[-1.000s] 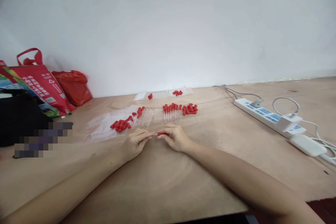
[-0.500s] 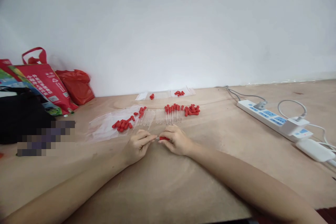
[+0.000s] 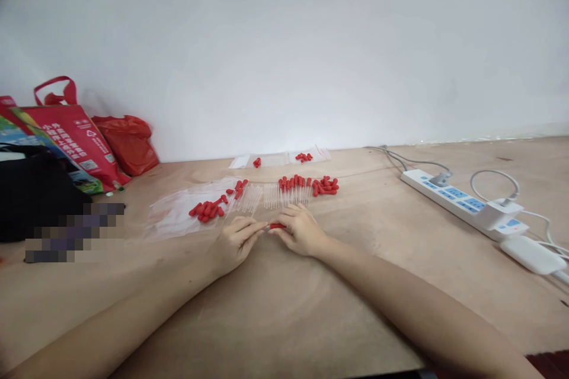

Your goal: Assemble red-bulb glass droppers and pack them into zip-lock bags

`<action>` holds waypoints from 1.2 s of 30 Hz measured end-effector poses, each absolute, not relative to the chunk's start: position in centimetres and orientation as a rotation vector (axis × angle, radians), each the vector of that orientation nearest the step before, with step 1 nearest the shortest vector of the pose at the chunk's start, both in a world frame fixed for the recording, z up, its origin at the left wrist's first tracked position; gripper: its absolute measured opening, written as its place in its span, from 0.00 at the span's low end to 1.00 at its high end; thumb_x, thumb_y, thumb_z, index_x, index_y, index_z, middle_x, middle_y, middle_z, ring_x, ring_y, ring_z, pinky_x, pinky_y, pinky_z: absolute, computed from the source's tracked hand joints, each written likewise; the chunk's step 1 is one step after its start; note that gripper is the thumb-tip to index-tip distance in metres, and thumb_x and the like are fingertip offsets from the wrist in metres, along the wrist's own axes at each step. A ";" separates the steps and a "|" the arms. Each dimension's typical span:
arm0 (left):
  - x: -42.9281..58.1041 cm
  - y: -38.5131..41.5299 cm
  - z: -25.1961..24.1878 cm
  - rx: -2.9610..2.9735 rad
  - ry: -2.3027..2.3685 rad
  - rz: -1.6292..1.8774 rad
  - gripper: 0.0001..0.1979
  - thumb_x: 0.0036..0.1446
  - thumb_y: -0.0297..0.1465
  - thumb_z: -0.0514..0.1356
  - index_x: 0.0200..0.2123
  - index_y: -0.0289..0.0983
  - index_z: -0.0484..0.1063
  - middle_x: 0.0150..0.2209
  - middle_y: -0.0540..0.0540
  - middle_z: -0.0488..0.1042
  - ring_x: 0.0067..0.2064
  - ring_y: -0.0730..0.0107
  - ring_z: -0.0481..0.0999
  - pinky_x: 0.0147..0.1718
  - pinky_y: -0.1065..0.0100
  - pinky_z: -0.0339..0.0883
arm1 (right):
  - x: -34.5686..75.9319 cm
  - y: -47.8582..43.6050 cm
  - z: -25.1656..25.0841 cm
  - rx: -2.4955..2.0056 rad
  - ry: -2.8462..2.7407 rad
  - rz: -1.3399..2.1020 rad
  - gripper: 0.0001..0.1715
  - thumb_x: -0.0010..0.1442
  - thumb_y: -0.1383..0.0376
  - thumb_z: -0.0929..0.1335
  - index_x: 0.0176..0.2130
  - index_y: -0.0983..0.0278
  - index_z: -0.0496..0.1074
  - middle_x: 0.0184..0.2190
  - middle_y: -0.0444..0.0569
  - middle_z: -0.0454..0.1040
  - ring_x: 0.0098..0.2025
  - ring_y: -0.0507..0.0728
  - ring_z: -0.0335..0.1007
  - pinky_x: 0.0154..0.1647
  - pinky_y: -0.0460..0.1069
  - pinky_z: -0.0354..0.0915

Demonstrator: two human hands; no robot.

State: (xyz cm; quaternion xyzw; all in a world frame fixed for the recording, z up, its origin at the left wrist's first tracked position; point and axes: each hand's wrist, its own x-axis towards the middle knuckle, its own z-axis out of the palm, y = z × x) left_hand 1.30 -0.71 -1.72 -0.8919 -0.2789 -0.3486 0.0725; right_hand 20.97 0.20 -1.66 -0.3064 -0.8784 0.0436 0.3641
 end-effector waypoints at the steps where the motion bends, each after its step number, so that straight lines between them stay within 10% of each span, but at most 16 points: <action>1: 1.1 -0.7 -1.5 -2.679 -0.833 -1.011 0.14 0.56 0.24 0.48 0.45 0.37 0.67 0.32 0.45 0.72 0.34 0.70 0.70 0.35 0.67 0.64 | 21.2 0.4 -1.6 -0.804 -2.231 0.122 0.10 0.57 0.61 0.62 0.35 0.63 0.70 0.28 0.48 0.71 0.32 0.54 0.62 0.34 0.50 0.56; 14: -4.7 4.6 0.0 -2.179 -1.665 -0.860 0.15 0.51 0.26 0.48 0.38 0.37 0.72 0.36 0.45 0.74 0.36 0.65 0.73 0.37 0.68 0.66 | 25.3 4.3 -2.5 -1.391 -1.807 -0.196 0.10 0.54 0.64 0.62 0.35 0.62 0.70 0.31 0.49 0.72 0.38 0.58 0.62 0.39 0.53 0.51; 36: 1.3 4.6 0.9 -2.219 -1.661 -0.531 0.11 0.48 0.36 0.55 0.30 0.35 0.72 0.34 0.40 0.70 0.41 0.55 0.65 0.39 0.58 0.59 | 29.0 6.4 -3.0 -1.817 -1.655 -0.193 0.13 0.54 0.63 0.60 0.36 0.61 0.71 0.37 0.51 0.69 0.40 0.59 0.61 0.37 0.53 0.48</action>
